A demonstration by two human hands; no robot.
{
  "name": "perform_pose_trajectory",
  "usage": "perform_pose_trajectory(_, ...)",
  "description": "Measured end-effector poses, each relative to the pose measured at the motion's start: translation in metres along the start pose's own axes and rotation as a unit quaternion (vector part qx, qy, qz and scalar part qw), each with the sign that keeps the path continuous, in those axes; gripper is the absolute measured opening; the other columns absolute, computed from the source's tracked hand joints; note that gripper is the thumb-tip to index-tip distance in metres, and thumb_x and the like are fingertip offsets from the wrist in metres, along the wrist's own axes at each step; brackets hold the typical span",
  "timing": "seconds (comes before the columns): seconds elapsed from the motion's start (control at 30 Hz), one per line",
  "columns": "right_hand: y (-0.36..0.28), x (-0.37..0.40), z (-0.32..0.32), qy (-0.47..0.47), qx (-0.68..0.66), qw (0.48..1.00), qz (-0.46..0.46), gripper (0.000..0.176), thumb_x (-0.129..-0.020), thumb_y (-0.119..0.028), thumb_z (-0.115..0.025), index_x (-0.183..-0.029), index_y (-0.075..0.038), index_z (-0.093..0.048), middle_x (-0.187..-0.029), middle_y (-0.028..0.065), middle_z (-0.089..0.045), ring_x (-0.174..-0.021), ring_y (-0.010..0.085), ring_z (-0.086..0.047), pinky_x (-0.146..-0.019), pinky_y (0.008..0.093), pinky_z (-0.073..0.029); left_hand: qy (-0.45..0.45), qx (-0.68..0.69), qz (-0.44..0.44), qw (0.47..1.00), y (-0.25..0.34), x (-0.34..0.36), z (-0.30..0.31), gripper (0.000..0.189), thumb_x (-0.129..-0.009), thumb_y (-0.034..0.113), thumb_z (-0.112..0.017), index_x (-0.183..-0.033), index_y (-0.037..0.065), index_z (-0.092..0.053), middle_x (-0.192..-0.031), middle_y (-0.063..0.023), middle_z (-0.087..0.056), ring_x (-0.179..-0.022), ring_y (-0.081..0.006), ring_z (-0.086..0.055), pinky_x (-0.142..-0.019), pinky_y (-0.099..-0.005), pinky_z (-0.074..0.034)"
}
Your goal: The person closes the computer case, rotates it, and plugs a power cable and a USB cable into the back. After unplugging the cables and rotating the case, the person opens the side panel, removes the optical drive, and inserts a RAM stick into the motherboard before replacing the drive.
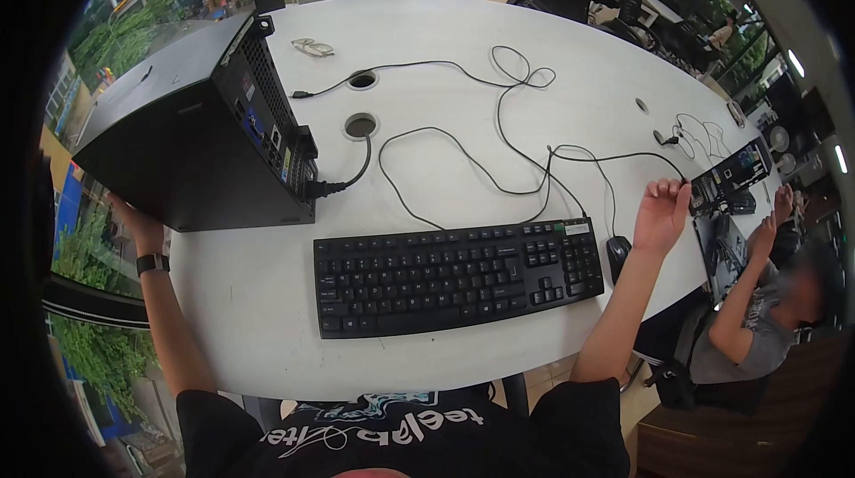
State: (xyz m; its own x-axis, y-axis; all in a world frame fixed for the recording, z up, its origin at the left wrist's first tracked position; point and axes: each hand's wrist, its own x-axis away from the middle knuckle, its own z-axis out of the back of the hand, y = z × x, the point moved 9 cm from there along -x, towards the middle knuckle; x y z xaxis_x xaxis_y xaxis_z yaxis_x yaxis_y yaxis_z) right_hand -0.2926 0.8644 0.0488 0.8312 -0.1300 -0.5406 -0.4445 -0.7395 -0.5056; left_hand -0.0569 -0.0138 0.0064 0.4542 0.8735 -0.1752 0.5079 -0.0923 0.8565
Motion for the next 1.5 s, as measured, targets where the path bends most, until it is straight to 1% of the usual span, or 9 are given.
perform_pose_trajectory(0.23,0.003,-0.026,-0.089,0.053,-0.235,0.970,-0.008,0.018,-0.097,-0.019,-0.066,-0.110,-0.008,-0.064,-0.100,0.0051,-0.057,-0.105,0.0224,-0.053,-0.090,0.0407,-0.043,-0.019,0.037,0.029,0.999,-0.013,-0.009,0.010,0.079,-0.101,0.069,-0.031,-0.157,0.013,-0.031,-0.159,-0.0052,-0.037,-0.144,-0.0262,-0.037,-0.121,-0.0417,-0.027)
perform_pose_trajectory(0.33,0.028,-0.038,-0.231,-0.177,-0.062,0.980,-0.063,0.021,-0.102,-0.028,-0.059,-0.107,-0.008,-0.065,-0.089,0.0013,-0.056,-0.088,0.0136,-0.051,-0.082,0.0298,-0.040,-0.032,0.007,-0.010,0.999,-0.014,-0.018,0.017,0.081,-0.101,0.070,-0.032,-0.157,0.011,-0.032,-0.158,-0.0063,-0.039,-0.144,-0.0266,-0.038,-0.120,-0.0412,-0.027)
perform_pose_trajectory(0.37,0.050,-0.028,-0.270,-0.293,0.004,0.949,-0.115,0.024,-0.104,-0.030,-0.055,-0.106,-0.008,-0.065,-0.085,-0.0002,-0.055,-0.082,0.0103,-0.050,-0.079,0.0257,-0.039,-0.038,-0.003,-0.025,0.999,-0.009,-0.016,0.012,0.082,-0.100,0.070,-0.032,-0.156,0.011,-0.032,-0.158,-0.0065,-0.039,-0.144,-0.0265,-0.038,-0.120,-0.0411,-0.027)
perform_pose_trajectory(0.43,0.099,-0.009,-0.306,-0.290,0.338,0.894,-0.044,0.031,-0.106,-0.031,-0.047,-0.108,-0.007,-0.065,-0.083,-0.0017,-0.057,-0.072,0.0054,-0.043,-0.071,0.0207,-0.034,-0.037,0.015,0.000,0.999,-0.003,-0.006,0.002,0.083,-0.100,0.071,-0.033,-0.156,0.011,-0.033,-0.157,-0.0064,-0.040,-0.143,-0.0261,-0.039,-0.120,-0.0407,-0.028)
perform_pose_trajectory(0.53,0.216,0.066,-0.365,-0.494,0.455,0.729,-0.132,0.034,-0.105,-0.022,-0.041,-0.123,0.001,-0.059,-0.081,0.0040,-0.060,-0.074,0.0179,-0.056,-0.069,0.0325,-0.044,-0.039,0.028,0.006,0.999,-0.008,-0.008,0.004,0.081,-0.100,0.070,-0.034,-0.156,0.012,-0.034,-0.157,-0.0060,-0.040,-0.142,-0.0257,-0.039,-0.120,-0.0408,-0.028)
perform_pose_trajectory(0.57,0.250,0.080,-0.364,-0.516,0.538,0.650,-0.149,0.033,-0.106,-0.025,-0.043,-0.115,0.003,-0.057,-0.087,0.0171,-0.067,-0.083,0.0379,-0.064,-0.074,0.0458,-0.047,-0.041,0.027,-0.002,0.999,-0.008,-0.009,0.006,0.081,-0.100,0.070,-0.034,-0.156,0.012,-0.034,-0.157,-0.0060,-0.040,-0.142,-0.0257,-0.039,-0.120,-0.0408,-0.028)
perform_pose_trajectory(0.63,0.280,0.094,-0.373,-0.537,0.569,0.609,-0.132,0.029,-0.105,-0.026,-0.048,-0.106,0.001,-0.056,-0.085,0.0254,-0.064,-0.083,0.0462,-0.062,-0.073,0.0491,-0.046,-0.051,0.018,-0.023,0.998,-0.004,-0.007,0.003,0.080,-0.100,0.070,-0.034,-0.156,0.012,-0.034,-0.157,-0.0054,-0.040,-0.142,-0.0257,-0.039,-0.120,-0.0411,-0.028)
perform_pose_trajectory(0.93,0.294,0.100,-0.382,-0.591,0.521,0.616,-0.004,0.028,-0.099,-0.024,-0.057,-0.083,-0.001,-0.060,-0.057,0.0148,-0.059,-0.054,0.0363,-0.059,-0.056,0.0480,-0.045,-0.013,0.029,0.000,1.000,-0.003,0.000,0.002,0.076,-0.101,0.068,-0.032,-0.156,0.016,-0.033,-0.156,-0.0030,-0.041,-0.141,-0.0249,-0.041,-0.119,-0.0416,-0.031)
perform_pose_trajectory(1.5,0.294,0.117,-0.389,-0.650,0.532,0.541,0.045,0.029,-0.096,-0.023,-0.059,-0.074,-0.003,-0.061,-0.051,0.0117,-0.054,-0.049,0.0336,-0.056,-0.052,0.0420,-0.043,-0.034,0.023,-0.026,0.999,0.001,0.002,-0.004,0.076,-0.101,0.069,-0.031,-0.156,0.016,-0.032,-0.155,-0.0044,-0.040,-0.141,-0.0257,-0.040,-0.119,-0.0439,-0.031)
